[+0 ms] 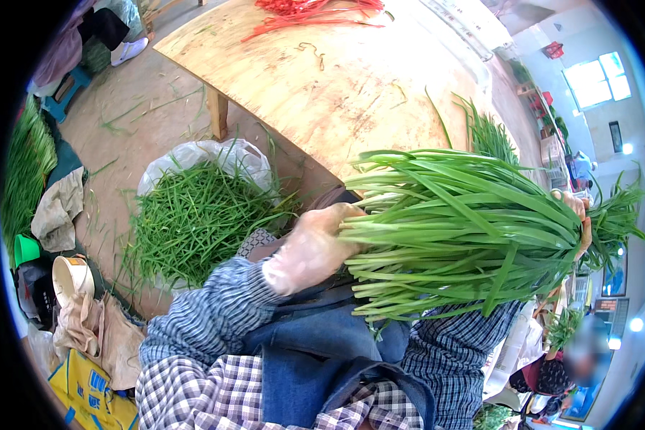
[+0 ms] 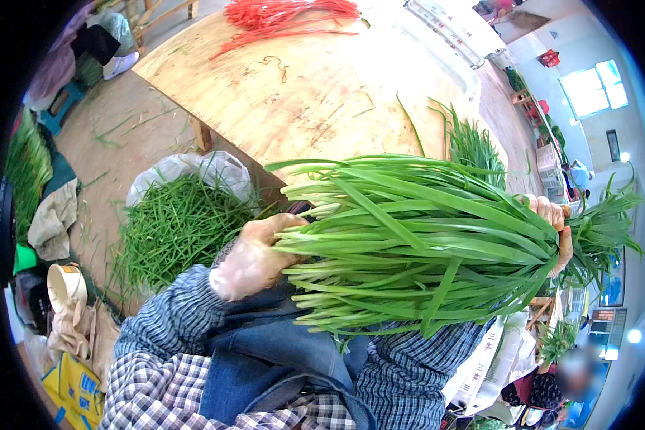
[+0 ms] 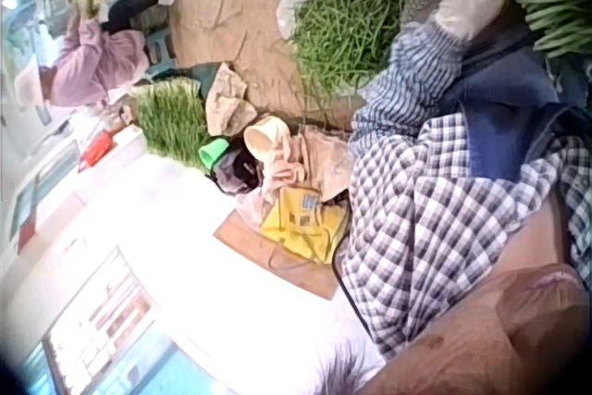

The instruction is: The person sorts through green chives, gathers them into a bundle by hand, ties the bundle with a red string, and places it into a white plastic crate.

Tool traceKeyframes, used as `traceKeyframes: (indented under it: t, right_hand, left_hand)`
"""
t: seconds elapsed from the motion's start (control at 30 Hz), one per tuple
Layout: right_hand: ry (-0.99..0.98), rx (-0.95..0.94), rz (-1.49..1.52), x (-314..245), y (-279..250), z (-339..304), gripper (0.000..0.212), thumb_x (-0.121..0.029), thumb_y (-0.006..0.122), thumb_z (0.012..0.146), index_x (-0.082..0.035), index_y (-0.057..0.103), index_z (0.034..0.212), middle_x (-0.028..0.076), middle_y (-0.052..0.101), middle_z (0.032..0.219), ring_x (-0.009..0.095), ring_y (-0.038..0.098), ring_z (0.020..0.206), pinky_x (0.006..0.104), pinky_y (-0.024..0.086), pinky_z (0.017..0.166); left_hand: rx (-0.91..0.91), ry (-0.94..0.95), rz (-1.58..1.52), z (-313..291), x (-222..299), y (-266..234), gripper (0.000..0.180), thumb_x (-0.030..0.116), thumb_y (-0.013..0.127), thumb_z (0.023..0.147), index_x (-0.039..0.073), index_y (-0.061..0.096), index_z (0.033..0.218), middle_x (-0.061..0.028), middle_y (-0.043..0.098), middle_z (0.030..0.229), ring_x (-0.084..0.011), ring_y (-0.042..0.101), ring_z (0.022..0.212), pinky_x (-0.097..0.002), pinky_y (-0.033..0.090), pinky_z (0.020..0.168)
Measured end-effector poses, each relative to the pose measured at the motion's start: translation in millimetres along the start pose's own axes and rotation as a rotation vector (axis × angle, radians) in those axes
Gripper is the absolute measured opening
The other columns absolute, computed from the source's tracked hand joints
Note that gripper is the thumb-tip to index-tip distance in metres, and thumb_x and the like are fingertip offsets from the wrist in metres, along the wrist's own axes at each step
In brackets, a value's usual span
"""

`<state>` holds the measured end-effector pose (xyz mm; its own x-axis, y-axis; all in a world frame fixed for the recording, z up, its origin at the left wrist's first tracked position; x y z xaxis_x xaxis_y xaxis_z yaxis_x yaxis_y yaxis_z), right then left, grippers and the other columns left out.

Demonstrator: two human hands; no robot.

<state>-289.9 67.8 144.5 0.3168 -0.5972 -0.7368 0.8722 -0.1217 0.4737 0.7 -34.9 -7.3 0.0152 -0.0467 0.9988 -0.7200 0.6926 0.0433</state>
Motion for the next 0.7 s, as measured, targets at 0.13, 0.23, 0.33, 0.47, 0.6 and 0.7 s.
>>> traceKeyframes:
  t: [0.13, 0.23, 0.33, 0.47, 0.6, 0.7]
  right_hand:
    - [-0.058, 0.09, 0.008, -15.0, -11.5, -6.5, 0.021, -0.021, 0.055, 0.077, -0.014, 0.036, 0.072, -0.002, 0.03, 0.068, 0.014, 0.03, 0.07, 0.0285, 0.029, 0.074]
    - [-0.07, 0.101, -0.057, -30.5, -33.0, -7.0, 0.022, -0.021, 0.056, 0.077, -0.014, 0.036, 0.073, -0.001, 0.031, 0.072, 0.017, 0.032, 0.076, 0.0306, 0.029, 0.08]
    - [0.066, -0.022, 0.027, -7.1, -60.7, -1.4, 0.023, -0.023, 0.056, 0.076, -0.014, 0.036, 0.073, 0.001, 0.032, 0.075, 0.019, 0.034, 0.083, 0.033, 0.028, 0.087]
    - [0.036, 0.087, -0.062, -17.3, -46.8, -7.0, 0.02, -0.022, 0.054, 0.076, -0.014, 0.037, 0.076, 0.001, 0.033, 0.077, 0.017, 0.033, 0.082, 0.0313, 0.028, 0.087]
    - [0.025, -0.02, 0.081, -6.8, -38.4, -2.9, 0.019, -0.022, 0.054, 0.074, -0.014, 0.038, 0.077, 0.001, 0.034, 0.076, 0.015, 0.033, 0.078, 0.0287, 0.03, 0.082]
    - [0.004, -0.074, 0.016, -14.1, -53.5, -2.9, 0.019, -0.022, 0.056, 0.073, -0.014, 0.039, 0.072, -0.002, 0.034, 0.069, 0.013, 0.034, 0.072, 0.0267, 0.031, 0.077]
  left_hand:
    - [0.084, -0.213, 0.07, -5.6, -28.6, -37.3, 0.014, 0.009, 0.057, 0.084, 0.002, 0.063, 0.095, -0.0031, 0.059, 0.067, -0.0056, 0.052, 0.053, -0.019, 0.042, 0.044]
    - [-0.161, -0.18, -0.164, -13.7, -29.4, -32.7, 0.017, 0.007, 0.058, 0.082, 0.001, 0.063, 0.097, -0.0096, 0.064, 0.087, -0.0128, 0.059, 0.074, -0.0281, 0.049, 0.066]
    - [-0.327, 0.742, 0.053, -9.0, -30.8, -22.6, 0.046, 0.014, 0.067, 0.075, 0.001, 0.053, 0.117, -0.0131, 0.057, 0.116, -0.0236, 0.054, 0.106, -0.0354, 0.042, 0.092]
    - [-0.626, -0.245, -1.388, -8.4, -23.8, 18.8, 0.057, 0.011, 0.062, 0.077, 0.001, 0.04, 0.128, -0.0158, 0.046, 0.128, -0.0299, 0.045, 0.117, -0.0413, 0.036, 0.099]
    - [-0.829, -0.12, -1.845, -9.9, -29.2, 25.0, 0.054, 0.014, 0.053, 0.083, 0.0, 0.034, 0.132, -0.0192, 0.041, 0.132, -0.0312, 0.043, 0.118, -0.0447, 0.033, 0.101]
    - [-0.793, -0.087, -1.805, -6.1, -25.3, 32.5, 0.054, 0.013, 0.051, 0.084, 0.001, 0.031, 0.133, -0.0209, 0.041, 0.131, -0.0336, 0.045, 0.116, -0.0468, 0.036, 0.1]
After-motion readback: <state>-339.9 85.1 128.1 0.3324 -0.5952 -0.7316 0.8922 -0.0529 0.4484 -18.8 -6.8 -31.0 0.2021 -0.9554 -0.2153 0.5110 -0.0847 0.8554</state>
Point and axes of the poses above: each hand's wrist, its own z-axis towards the middle knuckle, its own y-axis out of the palm, x = y × z, the point moved 3 cm from there along z, towards the middle knuckle
